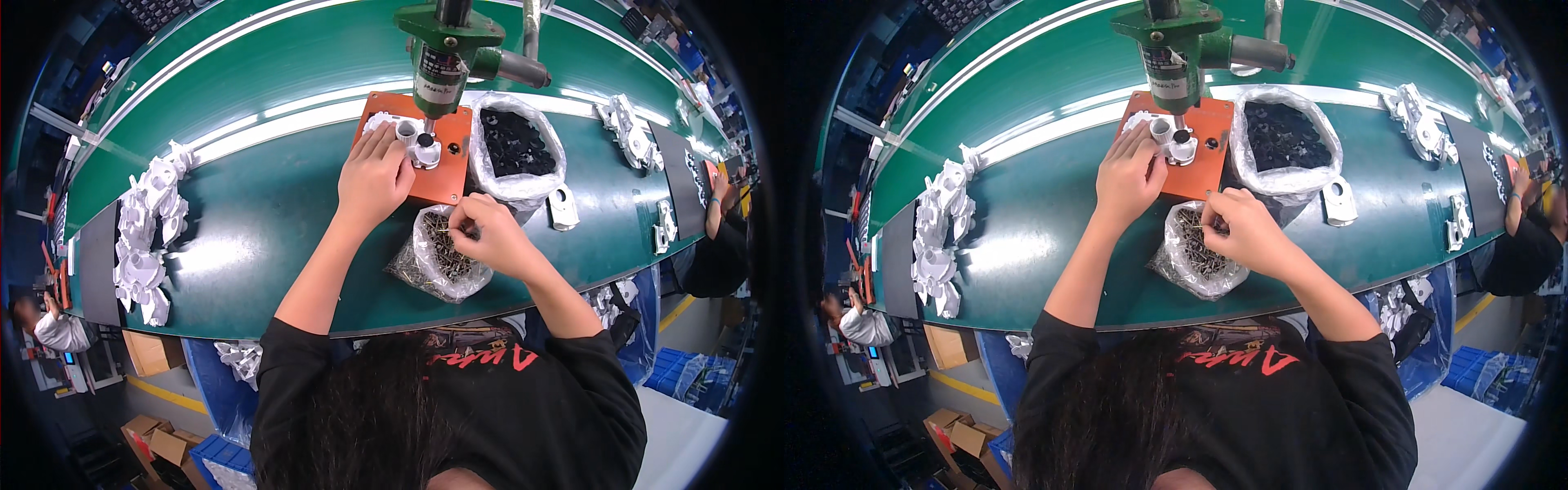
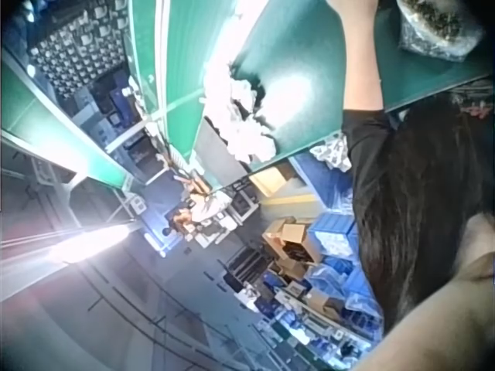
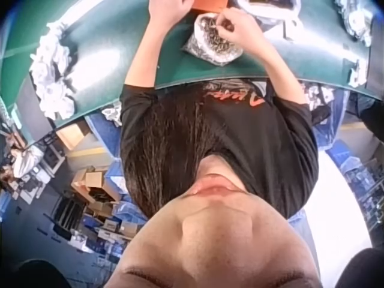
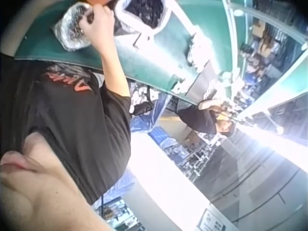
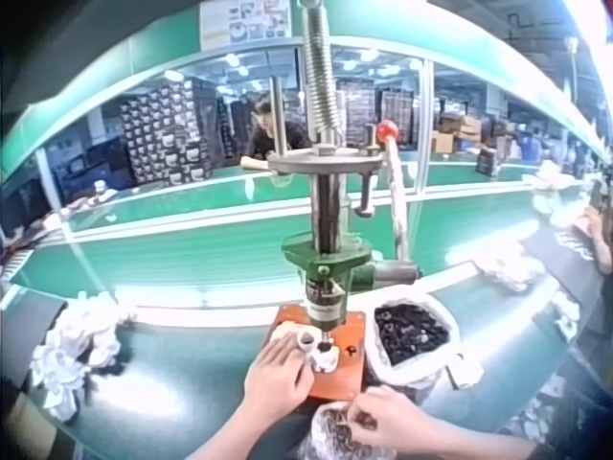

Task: Assembling plastic components using a manual press at a factory workstation.

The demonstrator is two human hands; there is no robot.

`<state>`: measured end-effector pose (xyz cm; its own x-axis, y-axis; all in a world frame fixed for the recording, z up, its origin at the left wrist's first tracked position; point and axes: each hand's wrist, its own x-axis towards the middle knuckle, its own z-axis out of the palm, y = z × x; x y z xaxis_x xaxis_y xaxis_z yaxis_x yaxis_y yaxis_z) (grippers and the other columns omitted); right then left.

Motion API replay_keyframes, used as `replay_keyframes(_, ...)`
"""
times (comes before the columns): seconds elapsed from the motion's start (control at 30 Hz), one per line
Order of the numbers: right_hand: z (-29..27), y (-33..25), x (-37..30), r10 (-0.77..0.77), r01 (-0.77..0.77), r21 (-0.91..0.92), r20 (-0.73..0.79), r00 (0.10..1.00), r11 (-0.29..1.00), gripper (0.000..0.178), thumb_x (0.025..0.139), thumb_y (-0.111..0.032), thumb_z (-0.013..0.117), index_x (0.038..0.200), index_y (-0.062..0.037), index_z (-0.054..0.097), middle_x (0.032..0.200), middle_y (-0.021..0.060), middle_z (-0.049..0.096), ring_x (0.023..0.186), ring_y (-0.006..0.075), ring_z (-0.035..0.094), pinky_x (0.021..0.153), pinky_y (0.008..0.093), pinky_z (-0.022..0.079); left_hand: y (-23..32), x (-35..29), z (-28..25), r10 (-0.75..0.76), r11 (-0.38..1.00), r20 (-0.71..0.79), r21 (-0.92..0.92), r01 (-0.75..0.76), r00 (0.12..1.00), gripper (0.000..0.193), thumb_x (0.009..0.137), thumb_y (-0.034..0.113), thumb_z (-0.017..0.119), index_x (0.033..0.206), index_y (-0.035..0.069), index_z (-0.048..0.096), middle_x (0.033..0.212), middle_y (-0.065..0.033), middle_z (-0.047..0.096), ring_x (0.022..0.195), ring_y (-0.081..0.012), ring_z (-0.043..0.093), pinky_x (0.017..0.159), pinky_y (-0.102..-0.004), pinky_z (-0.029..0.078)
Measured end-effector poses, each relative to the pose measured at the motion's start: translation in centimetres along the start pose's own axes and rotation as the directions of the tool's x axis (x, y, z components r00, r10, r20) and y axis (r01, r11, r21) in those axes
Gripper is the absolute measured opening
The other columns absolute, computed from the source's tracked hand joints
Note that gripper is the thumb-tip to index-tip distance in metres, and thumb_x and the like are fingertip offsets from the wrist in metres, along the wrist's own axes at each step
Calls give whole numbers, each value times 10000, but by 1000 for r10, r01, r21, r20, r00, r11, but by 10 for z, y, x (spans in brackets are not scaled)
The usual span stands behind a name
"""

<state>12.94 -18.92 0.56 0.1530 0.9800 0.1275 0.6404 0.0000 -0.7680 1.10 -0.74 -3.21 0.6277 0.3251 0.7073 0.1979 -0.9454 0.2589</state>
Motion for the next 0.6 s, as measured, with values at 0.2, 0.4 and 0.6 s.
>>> replay_keyframes(0.2, 1, -1, 0, -31, 31, 7, -5, 1000, 1000, 118, 718, 4, 629, 760, -23, 522, 723, 56, 524, 718, 197, 489, 639, 303, 428, 0, 1, 0, 1, 1000, -3, -5, -1, 1000, 146, 758, 112, 588, 845, -5, 582, 1075, -199, 627, 1065, -340, 584, 948, -423, 443)
replay_keyframes(0.4, 1, 0, 1, -57, 57, 2, 25, 998, 998, 135, 735, 11, 593, 861, -38, 598, 750, 52, 535, 729, 203, 488, 676, 311, 404, 0, 0, 0, 0, 1000, -12, -4, 0, 1000, 150, 754, 111, 590, 849, -4, 583, 1071, -198, 627, 1052, -340, 589, 944, -421, 446)
replay_keyframes(0.6, 2, 5, 0, -139, 147, -144, 64, 988, 979, 207, 726, -10, 568, 894, -50, 681, 762, 56, 541, 801, 230, 504, 752, 344, 380, -1, -1, 1, 6, 1000, -14, 4, -6, 1000, 159, 752, 112, 590, 860, -5, 586, 1071, -196, 627, 1051, -340, 589, 943, -420, 447)
